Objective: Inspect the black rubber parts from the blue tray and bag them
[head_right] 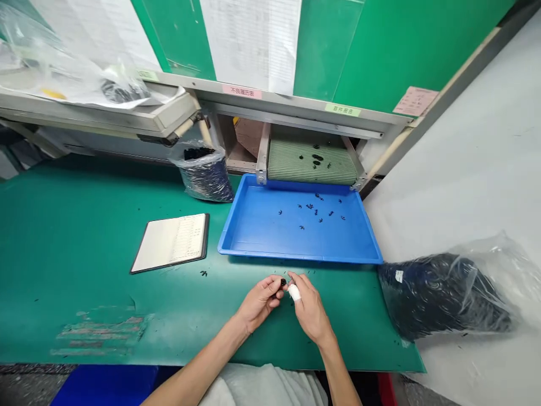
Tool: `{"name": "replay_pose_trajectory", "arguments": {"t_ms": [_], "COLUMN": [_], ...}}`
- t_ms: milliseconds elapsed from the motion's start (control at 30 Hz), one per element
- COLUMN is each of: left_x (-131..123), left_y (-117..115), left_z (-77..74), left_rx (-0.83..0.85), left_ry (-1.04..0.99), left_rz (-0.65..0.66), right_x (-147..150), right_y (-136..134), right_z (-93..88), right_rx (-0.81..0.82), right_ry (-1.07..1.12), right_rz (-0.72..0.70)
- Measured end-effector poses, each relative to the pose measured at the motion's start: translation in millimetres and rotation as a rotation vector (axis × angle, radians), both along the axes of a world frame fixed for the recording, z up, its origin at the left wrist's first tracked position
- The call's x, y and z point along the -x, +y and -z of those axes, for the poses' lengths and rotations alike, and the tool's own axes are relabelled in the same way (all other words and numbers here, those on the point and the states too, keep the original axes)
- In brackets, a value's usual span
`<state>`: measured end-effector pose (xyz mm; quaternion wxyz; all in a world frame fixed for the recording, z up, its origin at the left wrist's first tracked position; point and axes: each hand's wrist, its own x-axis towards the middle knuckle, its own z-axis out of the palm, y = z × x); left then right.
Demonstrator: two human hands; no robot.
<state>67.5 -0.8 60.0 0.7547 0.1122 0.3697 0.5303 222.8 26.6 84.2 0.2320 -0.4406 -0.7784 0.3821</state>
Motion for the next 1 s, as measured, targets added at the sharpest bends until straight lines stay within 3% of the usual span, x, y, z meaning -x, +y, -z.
{"name": "replay_pose_trajectory", "arguments": {"t_ms": [200, 333, 1000], "left_x": [4, 4, 4], "left_y": [-1, -4, -6], "left_z": [-8.8, -8.7, -8.1], "left_rx": [0.026, 0.021, 0.011], "left_ry": [-0.001, 0.012, 0.191], "left_rz": [-0.006, -0.016, 0.011], "right_x": [-10, -6, -3], "right_y": [-14, -17, -12], "right_z": [-12.9, -19.3, -8.1], "right_rx": [-0.086, -0.216, -0.439], "right_ry": [-0.270, -0.381, -0.490], "right_rz": [0.059, -0.003, -0.100]}}
